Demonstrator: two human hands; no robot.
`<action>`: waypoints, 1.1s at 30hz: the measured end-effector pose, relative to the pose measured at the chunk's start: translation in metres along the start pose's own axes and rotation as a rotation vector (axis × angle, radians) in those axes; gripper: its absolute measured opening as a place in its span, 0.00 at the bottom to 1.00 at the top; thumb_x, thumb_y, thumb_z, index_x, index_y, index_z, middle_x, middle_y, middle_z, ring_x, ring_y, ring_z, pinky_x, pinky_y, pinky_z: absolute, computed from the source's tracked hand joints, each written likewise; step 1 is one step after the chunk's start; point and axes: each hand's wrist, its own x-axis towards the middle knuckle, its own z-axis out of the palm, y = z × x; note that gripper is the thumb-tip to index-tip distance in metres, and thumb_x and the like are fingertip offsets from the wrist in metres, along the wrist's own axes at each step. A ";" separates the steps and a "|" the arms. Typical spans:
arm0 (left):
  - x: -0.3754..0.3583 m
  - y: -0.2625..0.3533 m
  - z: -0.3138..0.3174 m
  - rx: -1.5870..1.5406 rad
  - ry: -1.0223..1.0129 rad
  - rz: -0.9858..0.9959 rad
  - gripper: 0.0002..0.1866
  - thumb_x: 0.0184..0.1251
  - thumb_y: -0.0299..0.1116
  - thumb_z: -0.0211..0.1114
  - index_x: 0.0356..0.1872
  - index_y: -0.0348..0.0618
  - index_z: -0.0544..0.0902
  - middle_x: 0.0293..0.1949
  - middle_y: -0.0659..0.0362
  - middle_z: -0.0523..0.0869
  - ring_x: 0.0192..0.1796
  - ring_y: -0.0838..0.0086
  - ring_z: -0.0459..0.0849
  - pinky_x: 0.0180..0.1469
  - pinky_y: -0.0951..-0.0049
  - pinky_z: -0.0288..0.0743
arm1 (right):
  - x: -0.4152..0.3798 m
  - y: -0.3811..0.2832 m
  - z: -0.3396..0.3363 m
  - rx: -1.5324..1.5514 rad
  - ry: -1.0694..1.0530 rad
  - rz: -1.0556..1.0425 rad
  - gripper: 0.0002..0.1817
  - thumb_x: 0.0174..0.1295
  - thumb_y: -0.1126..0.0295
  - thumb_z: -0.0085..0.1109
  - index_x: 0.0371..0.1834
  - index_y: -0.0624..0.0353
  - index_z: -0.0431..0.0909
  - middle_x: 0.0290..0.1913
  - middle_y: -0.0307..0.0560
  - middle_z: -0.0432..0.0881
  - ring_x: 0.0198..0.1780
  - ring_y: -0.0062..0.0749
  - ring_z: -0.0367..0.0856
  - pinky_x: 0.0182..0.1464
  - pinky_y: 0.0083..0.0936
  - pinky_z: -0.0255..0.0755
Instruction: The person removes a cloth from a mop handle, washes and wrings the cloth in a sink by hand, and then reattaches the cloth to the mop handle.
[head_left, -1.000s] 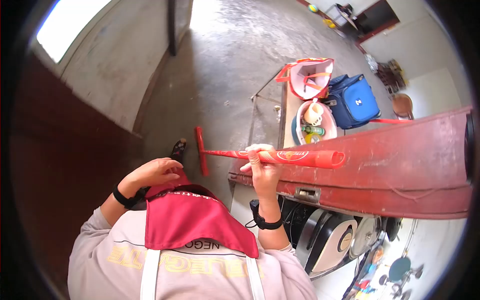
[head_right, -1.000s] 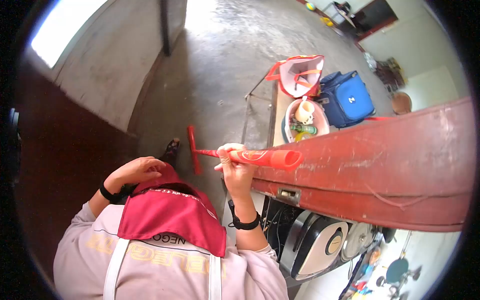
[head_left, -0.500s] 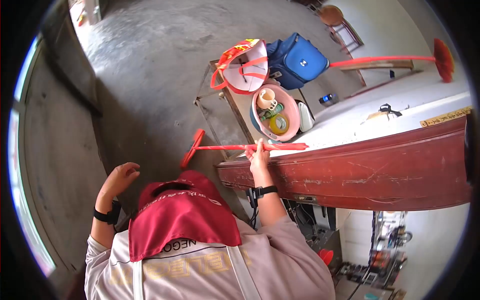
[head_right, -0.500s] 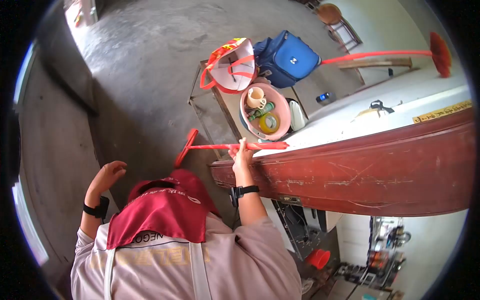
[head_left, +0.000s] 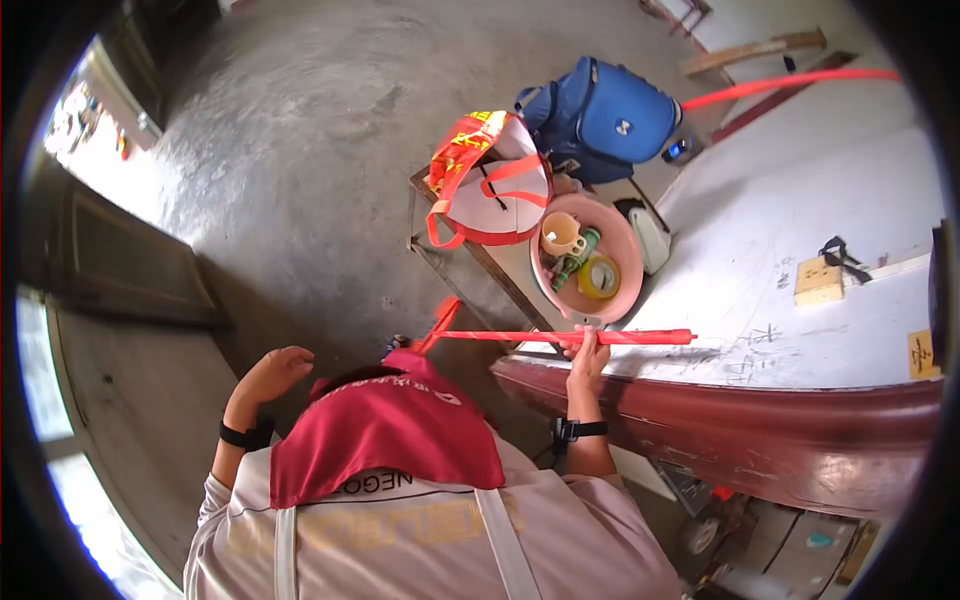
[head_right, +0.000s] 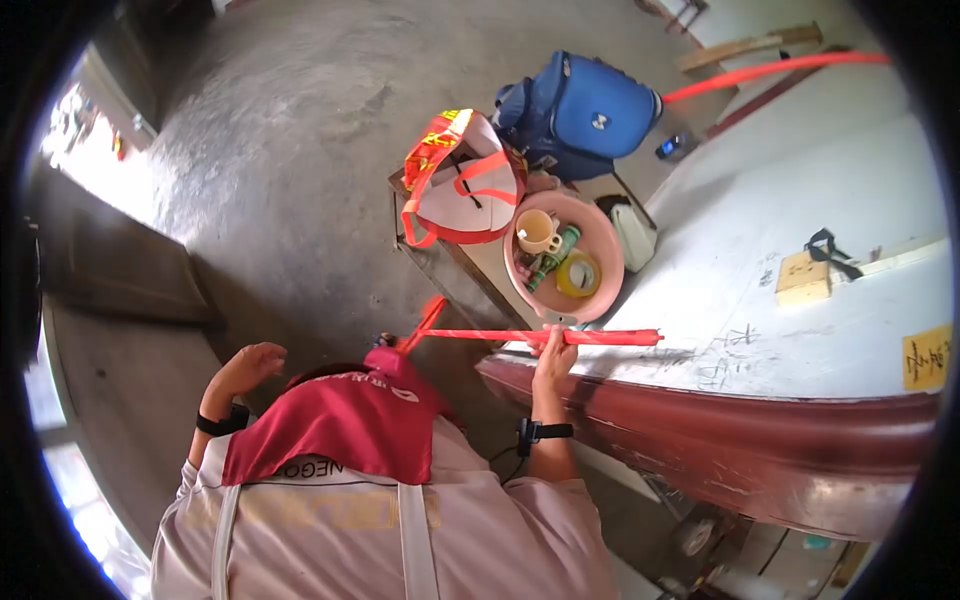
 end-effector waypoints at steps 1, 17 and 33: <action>0.018 0.002 -0.015 0.029 -0.030 0.006 0.14 0.60 0.35 0.61 0.45 0.40 0.79 0.33 0.52 0.83 0.37 0.66 0.82 0.42 0.69 0.74 | -0.003 -0.005 0.002 0.015 0.032 0.022 0.14 0.65 0.61 0.49 0.38 0.64 0.72 0.32 0.44 0.80 0.20 0.25 0.79 0.16 0.15 0.66; 0.375 0.306 -0.190 0.091 -0.302 0.499 0.12 0.67 0.35 0.56 0.45 0.38 0.78 0.31 0.62 0.82 0.35 0.80 0.79 0.37 0.79 0.73 | 0.037 0.010 -0.029 0.201 0.622 0.189 0.11 0.63 0.67 0.51 0.44 0.61 0.68 0.35 0.43 0.75 0.32 0.24 0.78 0.29 0.18 0.74; 0.659 0.750 0.045 0.275 -0.317 1.162 0.35 0.49 0.50 0.68 0.54 0.33 0.73 0.44 0.45 0.80 0.44 0.61 0.80 0.44 0.68 0.75 | -0.091 0.027 0.086 0.283 0.930 0.705 0.15 0.60 0.71 0.53 0.50 0.61 0.69 0.33 0.47 0.75 0.28 0.36 0.79 0.25 0.31 0.78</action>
